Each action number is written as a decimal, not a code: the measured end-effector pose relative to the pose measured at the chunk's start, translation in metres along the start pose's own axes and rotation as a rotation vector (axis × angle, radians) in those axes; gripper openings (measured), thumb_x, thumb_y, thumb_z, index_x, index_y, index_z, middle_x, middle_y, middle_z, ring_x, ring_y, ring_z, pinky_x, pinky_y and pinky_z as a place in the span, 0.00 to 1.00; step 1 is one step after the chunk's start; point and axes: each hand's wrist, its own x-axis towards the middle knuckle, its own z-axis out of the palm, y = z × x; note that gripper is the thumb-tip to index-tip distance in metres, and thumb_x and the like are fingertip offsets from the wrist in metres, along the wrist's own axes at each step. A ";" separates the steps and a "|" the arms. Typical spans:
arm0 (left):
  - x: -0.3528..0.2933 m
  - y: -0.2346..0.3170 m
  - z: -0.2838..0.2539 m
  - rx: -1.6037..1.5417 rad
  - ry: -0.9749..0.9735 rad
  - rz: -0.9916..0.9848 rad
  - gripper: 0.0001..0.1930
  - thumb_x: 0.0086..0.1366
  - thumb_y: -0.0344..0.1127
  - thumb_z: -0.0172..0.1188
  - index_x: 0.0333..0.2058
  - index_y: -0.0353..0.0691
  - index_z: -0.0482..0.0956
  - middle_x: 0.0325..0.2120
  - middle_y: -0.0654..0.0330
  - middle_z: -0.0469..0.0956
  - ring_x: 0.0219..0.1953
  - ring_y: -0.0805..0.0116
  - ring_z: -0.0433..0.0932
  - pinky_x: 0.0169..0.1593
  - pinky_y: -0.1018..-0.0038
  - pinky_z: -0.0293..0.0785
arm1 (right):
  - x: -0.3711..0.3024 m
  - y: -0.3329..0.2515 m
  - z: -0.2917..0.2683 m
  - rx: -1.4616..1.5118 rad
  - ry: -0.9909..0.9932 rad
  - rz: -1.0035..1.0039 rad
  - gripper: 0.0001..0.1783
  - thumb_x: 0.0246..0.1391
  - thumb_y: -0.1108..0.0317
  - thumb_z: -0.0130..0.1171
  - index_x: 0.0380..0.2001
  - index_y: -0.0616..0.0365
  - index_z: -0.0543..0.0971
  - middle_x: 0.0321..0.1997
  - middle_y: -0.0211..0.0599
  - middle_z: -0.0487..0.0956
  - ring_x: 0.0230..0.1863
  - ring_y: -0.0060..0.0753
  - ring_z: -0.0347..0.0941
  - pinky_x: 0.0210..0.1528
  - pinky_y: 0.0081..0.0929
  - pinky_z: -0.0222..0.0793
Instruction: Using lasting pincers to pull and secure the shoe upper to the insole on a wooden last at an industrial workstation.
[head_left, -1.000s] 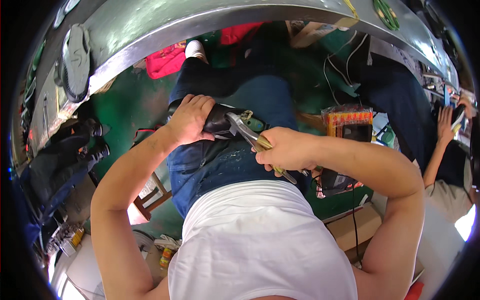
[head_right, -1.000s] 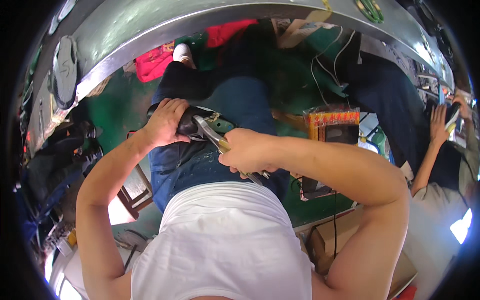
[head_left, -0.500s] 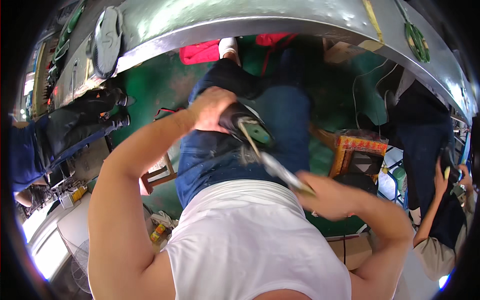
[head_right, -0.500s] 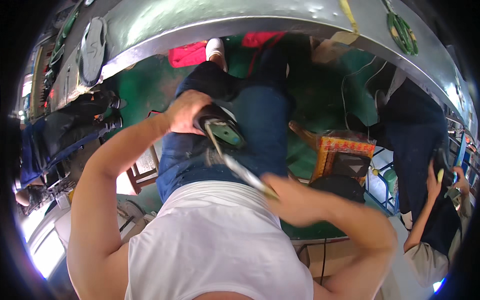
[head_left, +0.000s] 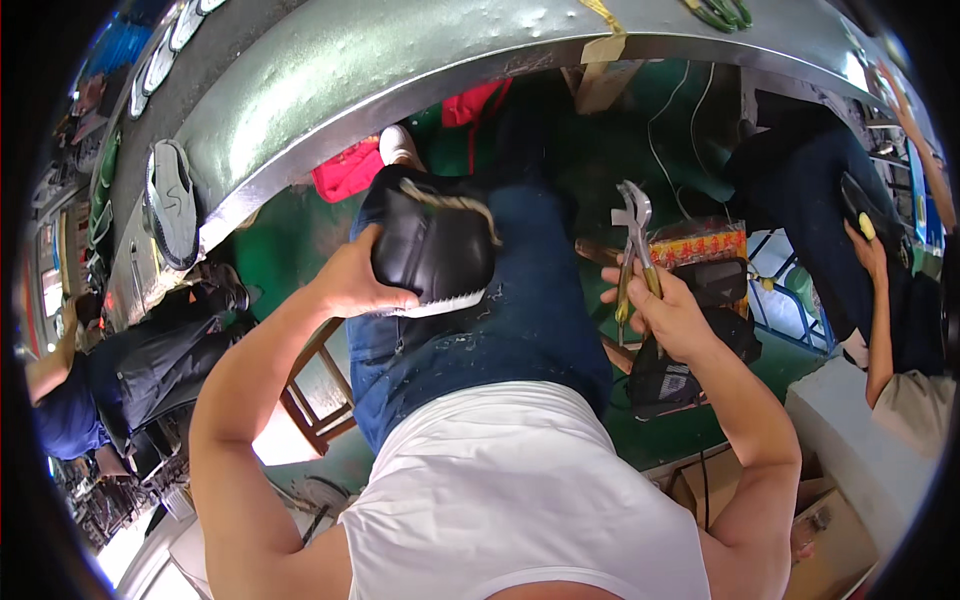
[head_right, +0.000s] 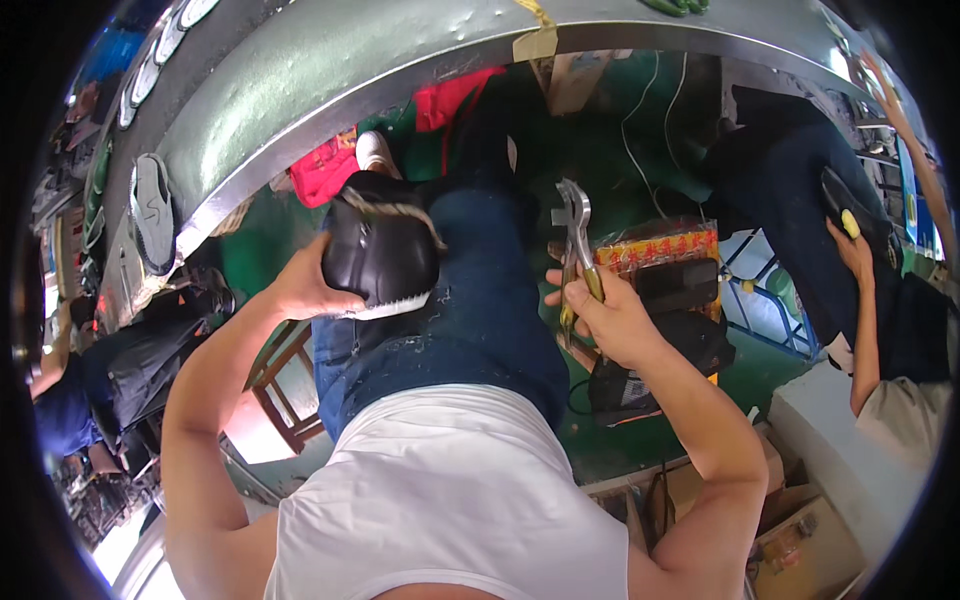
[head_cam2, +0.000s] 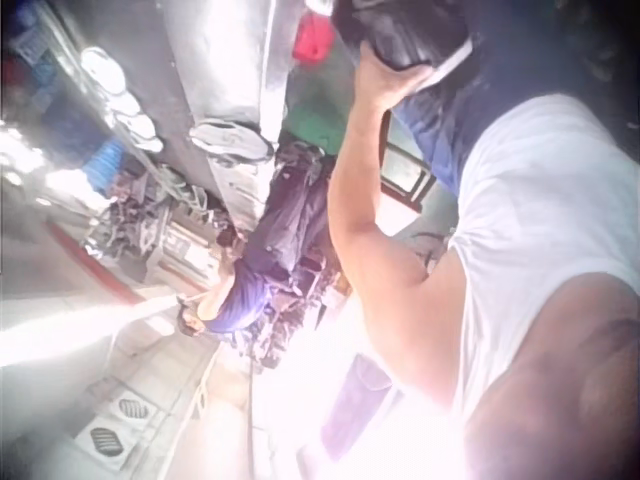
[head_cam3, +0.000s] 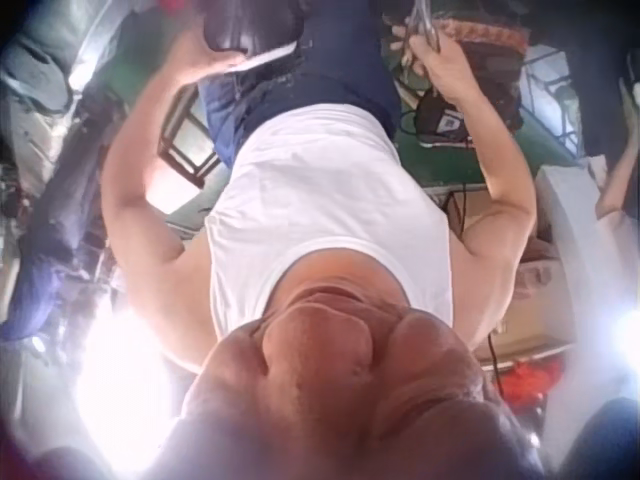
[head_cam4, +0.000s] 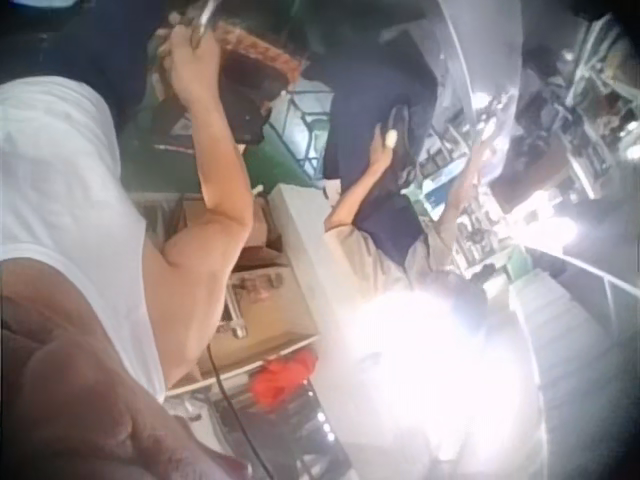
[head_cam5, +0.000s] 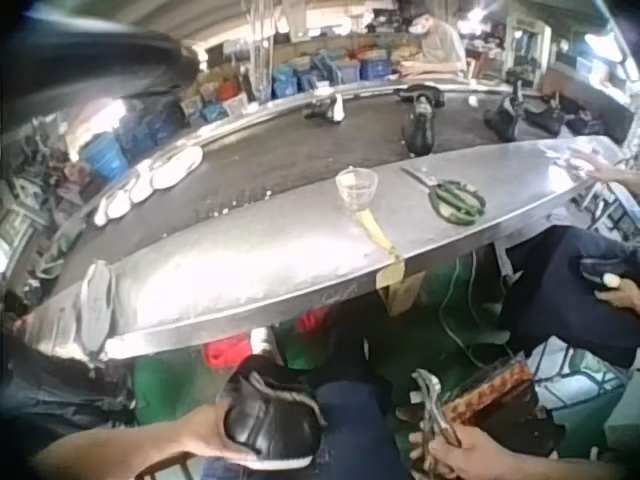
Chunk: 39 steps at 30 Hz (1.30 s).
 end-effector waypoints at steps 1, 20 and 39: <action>-0.002 -0.002 0.005 0.006 0.010 0.007 0.51 0.43 0.51 0.80 0.60 0.30 0.66 0.53 0.40 0.76 0.54 0.46 0.77 0.60 0.60 0.70 | -0.001 0.004 0.002 0.016 0.018 0.078 0.23 0.69 0.62 0.51 0.61 0.62 0.67 0.56 0.39 0.77 0.47 0.21 0.75 0.37 0.17 0.68; -0.016 -0.013 0.140 -0.944 0.242 0.034 0.64 0.46 0.32 0.80 0.70 0.26 0.38 0.62 0.44 0.65 0.63 0.58 0.67 0.66 0.70 0.60 | 0.033 0.004 0.115 -1.283 -0.155 -0.537 0.31 0.58 0.70 0.57 0.63 0.70 0.64 0.61 0.60 0.70 0.60 0.58 0.69 0.61 0.42 0.67; -0.005 -0.030 0.150 -1.236 0.157 0.114 0.63 0.43 0.32 0.78 0.70 0.30 0.40 0.60 0.46 0.67 0.64 0.57 0.66 0.67 0.69 0.59 | 0.048 -0.031 0.143 -1.309 -0.327 -0.440 0.18 0.55 0.74 0.57 0.48 0.73 0.72 0.50 0.61 0.75 0.54 0.57 0.72 0.55 0.47 0.69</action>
